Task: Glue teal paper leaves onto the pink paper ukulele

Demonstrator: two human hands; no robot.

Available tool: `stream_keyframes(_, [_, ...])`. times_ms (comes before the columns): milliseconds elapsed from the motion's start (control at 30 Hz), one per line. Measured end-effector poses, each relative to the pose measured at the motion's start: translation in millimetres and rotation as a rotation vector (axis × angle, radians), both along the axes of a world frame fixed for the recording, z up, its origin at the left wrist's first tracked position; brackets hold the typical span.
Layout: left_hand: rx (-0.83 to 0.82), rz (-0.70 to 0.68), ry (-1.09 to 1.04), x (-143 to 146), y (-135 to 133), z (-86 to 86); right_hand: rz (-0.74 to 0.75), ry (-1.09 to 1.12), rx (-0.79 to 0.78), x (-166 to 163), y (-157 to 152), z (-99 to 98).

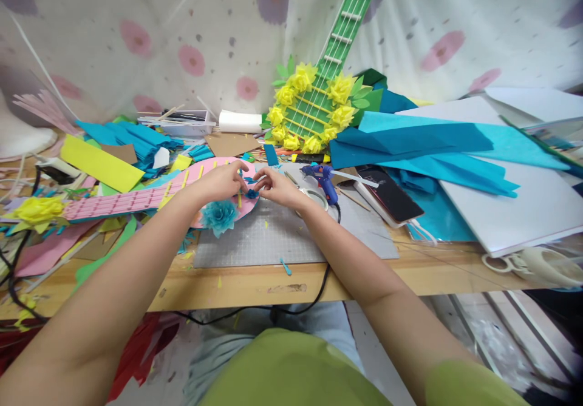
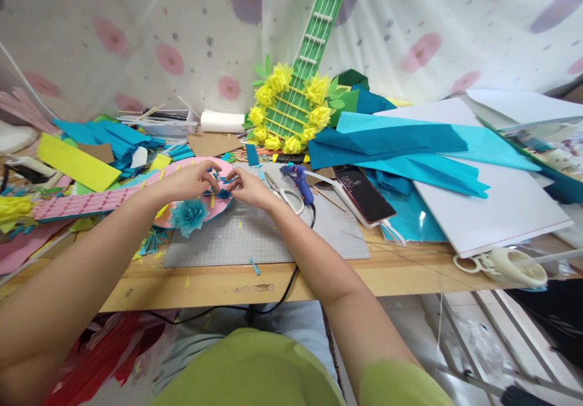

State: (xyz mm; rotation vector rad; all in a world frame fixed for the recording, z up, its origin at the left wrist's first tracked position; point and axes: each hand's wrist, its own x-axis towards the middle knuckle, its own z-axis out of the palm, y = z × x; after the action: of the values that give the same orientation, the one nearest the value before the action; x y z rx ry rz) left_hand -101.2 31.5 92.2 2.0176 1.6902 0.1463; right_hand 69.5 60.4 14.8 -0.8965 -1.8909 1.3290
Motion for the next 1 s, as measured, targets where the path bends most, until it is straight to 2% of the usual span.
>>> stream_keyframes(200, [0.015, 0.003, -0.272, -8.4, 2.1, 1.9, 0.044, 0.132, -0.166, 7.3, -3.2, 12.3])
stream_keyframes(300, [0.100, 0.066, -0.439, -15.6, 5.6, 3.7, -0.013, 0.167, -0.226, 15.0, -4.6, 15.0])
stream_keyframes(400, [0.198, 0.164, -0.508, -26.1, 7.3, 2.8, -0.093, 0.169, -0.252, 26.4, -5.9, 10.7])
stream_keyframes(467, [0.242, 0.199, -0.450, -35.2, 6.0, -0.6, -0.114, 0.147, -0.268, 36.3, -7.6, 5.7])
stream_keyframes(533, [0.275, 0.194, -0.306, -43.9, 3.2, -5.8, -0.118, 0.120, -0.273, 47.3, -10.3, 0.5])
stream_keyframes(700, [0.280, 0.107, -0.017, -51.3, -0.9, -14.7, -0.184, 0.036, -0.255, 72.9, -19.9, -5.5])
stream_keyframes(767, [0.275, 0.105, 0.049, -49.0, 1.0, -13.1, -0.189, -0.040, -0.234, 82.3, -23.4, -2.4])
stream_keyframes(933, [0.319, 0.259, 0.160, -42.5, 5.0, -3.1, -0.081, -0.231, -0.225, 111.3, -29.0, 14.4])
stream_keyframes(1000, [0.291, 0.275, 0.168, -39.8, 5.3, -2.0, -0.068, -0.302, -0.227, 124.7, -29.4, 19.0])
